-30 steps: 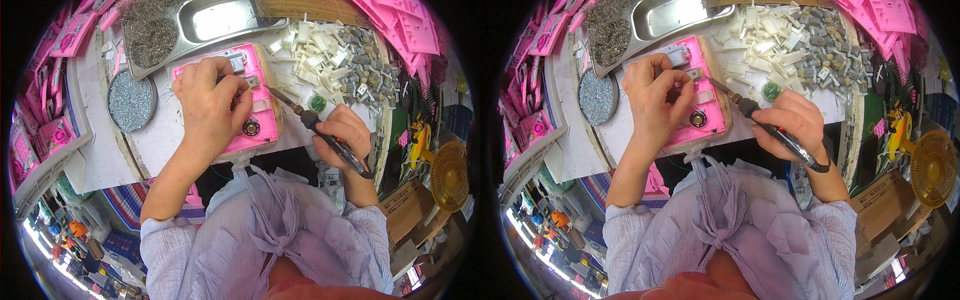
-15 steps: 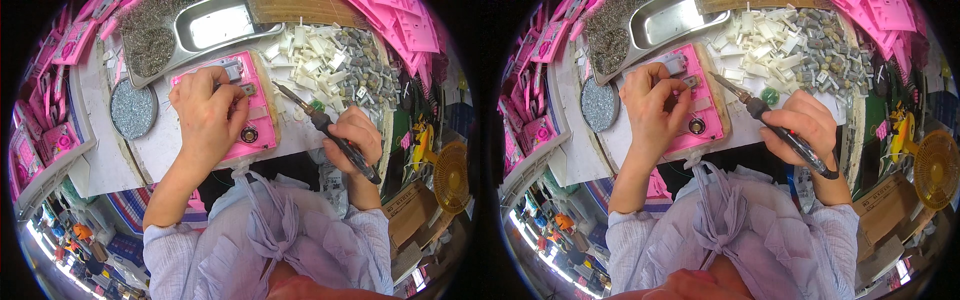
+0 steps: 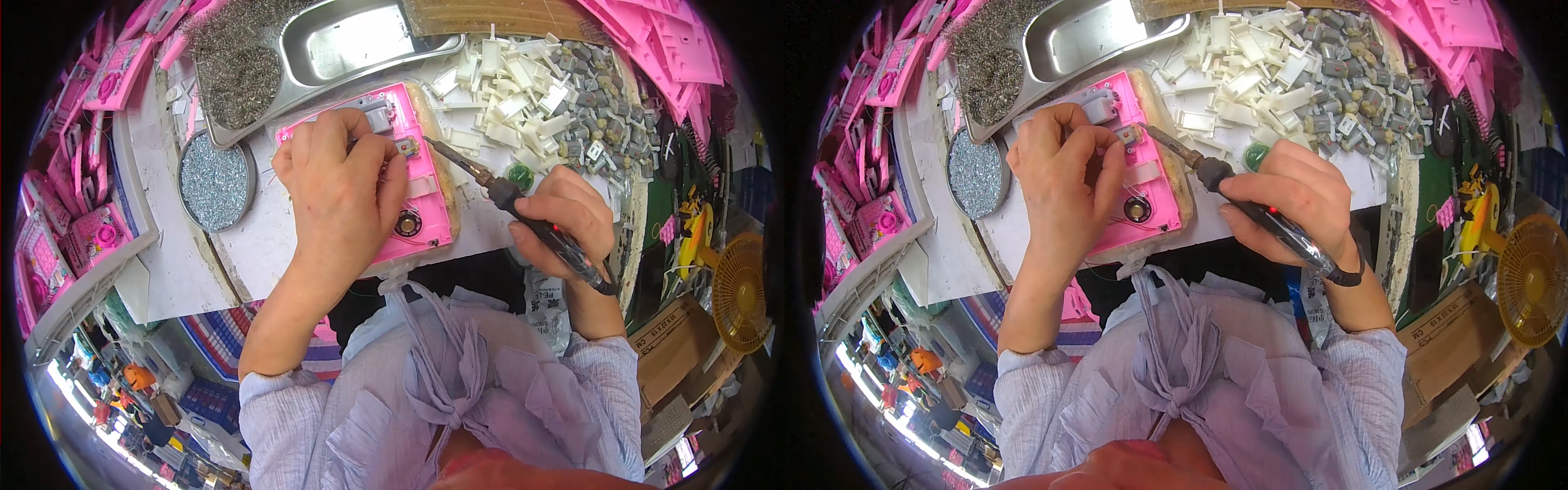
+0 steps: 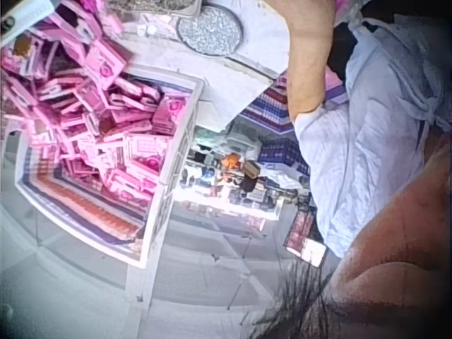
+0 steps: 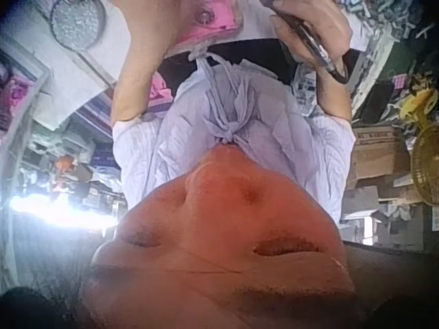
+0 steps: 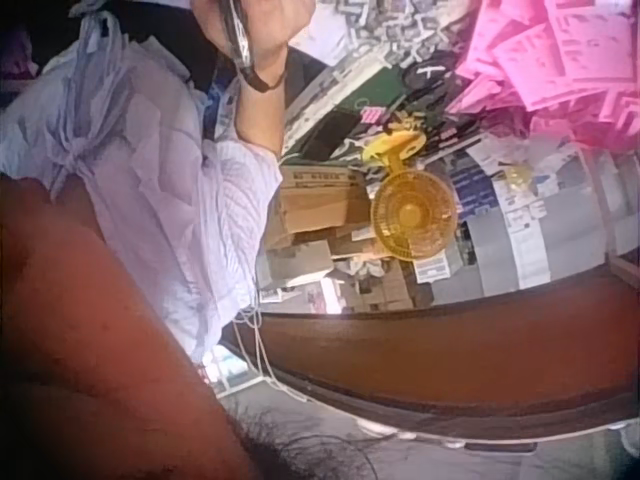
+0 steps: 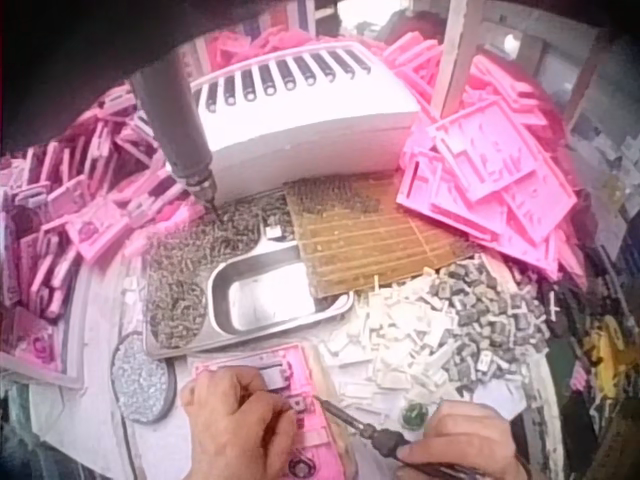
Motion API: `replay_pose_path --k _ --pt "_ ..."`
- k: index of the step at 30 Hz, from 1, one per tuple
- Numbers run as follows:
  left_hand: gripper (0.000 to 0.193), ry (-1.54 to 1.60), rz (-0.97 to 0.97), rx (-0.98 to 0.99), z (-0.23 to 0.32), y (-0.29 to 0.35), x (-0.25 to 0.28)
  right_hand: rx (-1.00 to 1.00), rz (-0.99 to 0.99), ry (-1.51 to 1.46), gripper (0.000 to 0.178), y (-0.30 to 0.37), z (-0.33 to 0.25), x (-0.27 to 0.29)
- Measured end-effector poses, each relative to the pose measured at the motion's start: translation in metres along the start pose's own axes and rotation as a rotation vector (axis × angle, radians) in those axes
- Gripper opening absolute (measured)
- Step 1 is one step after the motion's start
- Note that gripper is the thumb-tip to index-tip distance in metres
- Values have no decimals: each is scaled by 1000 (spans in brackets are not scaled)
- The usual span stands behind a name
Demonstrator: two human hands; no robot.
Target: Assembling electronic components, soldering wires, and securing a toy casing.
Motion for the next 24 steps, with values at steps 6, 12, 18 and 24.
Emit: replay_pose_path --k 6,12,18,24 --pt "12 -54 49 -1 5 -5 0 1 7 0 37 -2 7 -7" --pt "12 -76 23 -5 4 -5 -2 6 -4 -12 37 -2 10 -11" --pt "12 -133 -15 -4 5 -7 0 -5 -10 -13 37 -3 10 -13" --pt "13 -143 -13 0 6 -8 -2 -5 -36 -14 38 -2 11 -14"
Point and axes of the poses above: each hand's wrist, its own y-axis away from the middle knuckle, its own x-axis out of the back of the hand, z = x × y, the point moved 7 cm from there along -y, towards the middle knuckle, and after that the axes turned 7 degrees about -y, right-handed, at the moved point
